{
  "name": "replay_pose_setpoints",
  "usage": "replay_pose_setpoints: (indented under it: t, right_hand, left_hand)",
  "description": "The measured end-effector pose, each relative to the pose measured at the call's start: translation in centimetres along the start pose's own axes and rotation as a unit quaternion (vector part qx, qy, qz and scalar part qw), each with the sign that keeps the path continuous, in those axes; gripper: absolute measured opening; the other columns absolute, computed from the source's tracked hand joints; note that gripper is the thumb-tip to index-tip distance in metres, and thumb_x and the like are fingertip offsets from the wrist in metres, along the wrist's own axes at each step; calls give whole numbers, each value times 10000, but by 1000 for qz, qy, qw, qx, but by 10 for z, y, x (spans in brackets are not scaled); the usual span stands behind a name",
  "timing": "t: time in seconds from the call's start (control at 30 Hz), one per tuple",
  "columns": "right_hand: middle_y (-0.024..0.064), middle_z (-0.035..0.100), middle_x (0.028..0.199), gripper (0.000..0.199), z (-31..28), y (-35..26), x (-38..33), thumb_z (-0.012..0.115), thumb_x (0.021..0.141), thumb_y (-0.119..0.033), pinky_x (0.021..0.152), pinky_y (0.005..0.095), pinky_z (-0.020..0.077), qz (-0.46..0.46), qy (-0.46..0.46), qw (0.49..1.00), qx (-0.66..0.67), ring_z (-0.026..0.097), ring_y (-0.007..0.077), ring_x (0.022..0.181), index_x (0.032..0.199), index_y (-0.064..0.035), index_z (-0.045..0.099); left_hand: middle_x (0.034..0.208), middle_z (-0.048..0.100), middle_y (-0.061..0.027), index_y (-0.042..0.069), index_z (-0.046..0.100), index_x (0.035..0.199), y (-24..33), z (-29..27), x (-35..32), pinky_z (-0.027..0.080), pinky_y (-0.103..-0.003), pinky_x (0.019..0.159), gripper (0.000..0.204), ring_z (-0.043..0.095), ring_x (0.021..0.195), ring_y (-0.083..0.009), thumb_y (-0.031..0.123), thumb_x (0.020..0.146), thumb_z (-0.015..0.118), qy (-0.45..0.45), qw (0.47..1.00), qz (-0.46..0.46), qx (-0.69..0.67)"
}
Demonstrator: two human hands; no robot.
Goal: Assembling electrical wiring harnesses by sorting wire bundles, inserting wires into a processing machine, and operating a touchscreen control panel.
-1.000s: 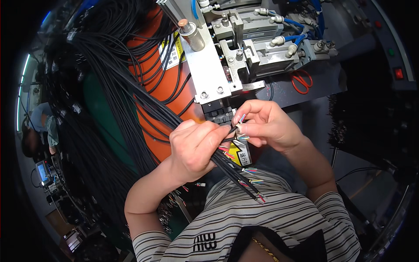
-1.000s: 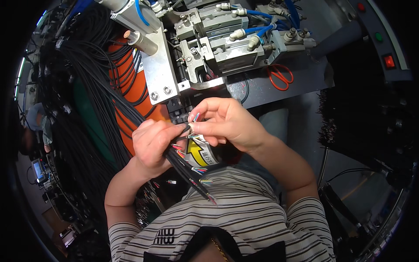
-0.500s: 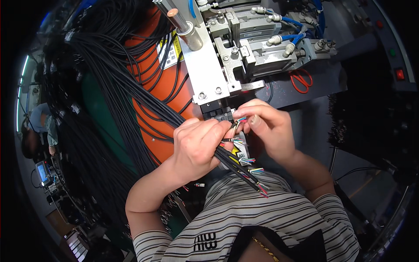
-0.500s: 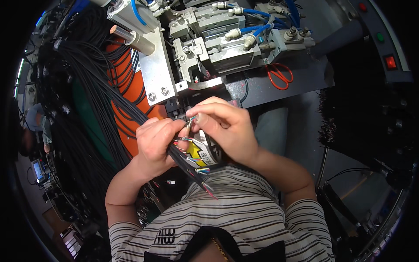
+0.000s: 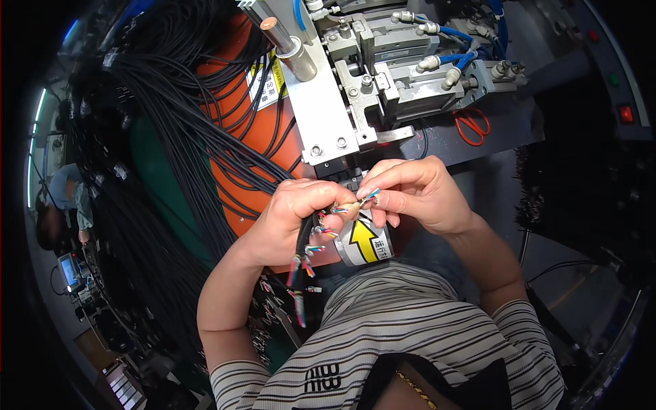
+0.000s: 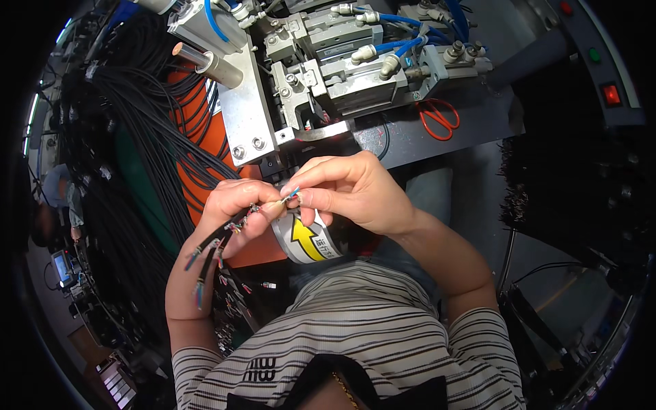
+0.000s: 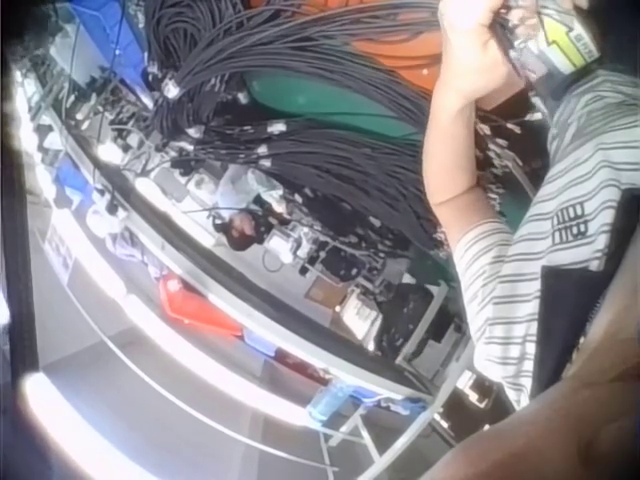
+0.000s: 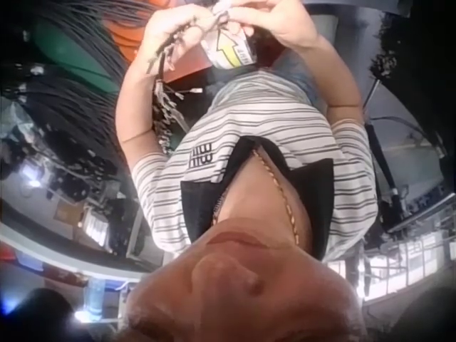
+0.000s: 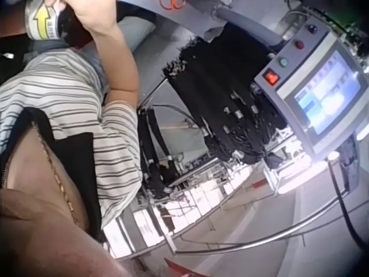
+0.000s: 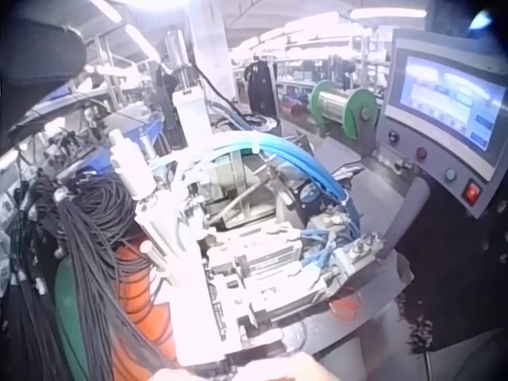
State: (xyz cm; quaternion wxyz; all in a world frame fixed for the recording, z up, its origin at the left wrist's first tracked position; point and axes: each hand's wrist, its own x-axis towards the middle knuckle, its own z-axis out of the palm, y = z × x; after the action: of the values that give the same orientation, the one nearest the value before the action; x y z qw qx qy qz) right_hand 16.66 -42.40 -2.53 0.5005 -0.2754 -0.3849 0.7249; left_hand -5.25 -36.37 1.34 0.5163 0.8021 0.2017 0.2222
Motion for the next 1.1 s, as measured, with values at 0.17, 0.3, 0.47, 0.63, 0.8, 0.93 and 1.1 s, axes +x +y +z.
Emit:
replay_pose_setpoints:
  t: [0.17, 0.3, 0.47, 0.63, 0.8, 0.93, 1.1]
  right_hand:
    - [138, 666, 955, 134, 4, -5, 0, 633, 879, 58, 512, 207, 484, -56, 17, 990, -125, 651, 122, 675, 992, 50, 704]
    - [95, 664, 863, 78, 7, -8, 0, 666, 826, 38, 498, 233, 476, -127, 53, 913, -385, 631, 105, 612, 900, 32, 691]
    - [78, 593, 739, 52, 15, -7, 1, 688, 766, -47, 484, 336, 461, -183, 95, 725, -658, 593, 238, 552, 787, -30, 643]
    - [89, 600, 759, 54, 8, -7, 0, 680, 784, -55, 501, 367, 468, -141, 71, 718, -678, 602, 271, 569, 794, -24, 636]
    - [91, 609, 781, 49, 4, 0, 2, 668, 808, -47, 517, 355, 481, -164, 86, 737, -650, 616, 272, 596, 817, -10, 636]
    - [87, 616, 794, 51, 4, 1, 1, 671, 813, -53, 522, 348, 486, -173, 90, 736, -649, 623, 267, 605, 818, -13, 640]
    - [77, 598, 758, 54, 9, -5, 1, 678, 780, -69, 498, 352, 468, -159, 78, 699, -693, 605, 264, 572, 796, -31, 643]
  left_hand:
    - [721, 636, -43, 15, 600, 821, 7, -4, 1, 466, -261, 593, 156, 603, 634, -128, 148, 902, 602, -25, 995, -87, -42]
    - [676, 627, -51, 7, 609, 845, 17, 9, 3, 467, -274, 558, 42, 605, 583, -147, 27, 818, 635, 13, 992, -124, 20]
    - [831, 621, -84, 6, 650, 1028, 10, 29, -6, 513, -343, 598, 336, 621, 668, -249, 42, 698, 702, 90, 943, 0, 320]
    - [977, 581, -110, -56, 615, 1165, 13, 28, -7, 525, -339, 674, 536, 604, 817, -240, 87, 652, 671, 39, 918, 15, 396]
    - [936, 559, -102, -65, 598, 1194, 15, 30, -4, 515, -333, 655, 559, 587, 787, -239, 77, 657, 661, 40, 918, 14, 395]
    - [860, 515, -77, -73, 608, 1182, 9, 27, -6, 486, -303, 590, 527, 545, 729, -205, 69, 676, 649, 11, 904, 65, 423]
    - [847, 500, -81, -75, 617, 1177, 19, 29, 0, 468, -303, 583, 541, 529, 715, -203, 83, 662, 665, -26, 884, 56, 463]
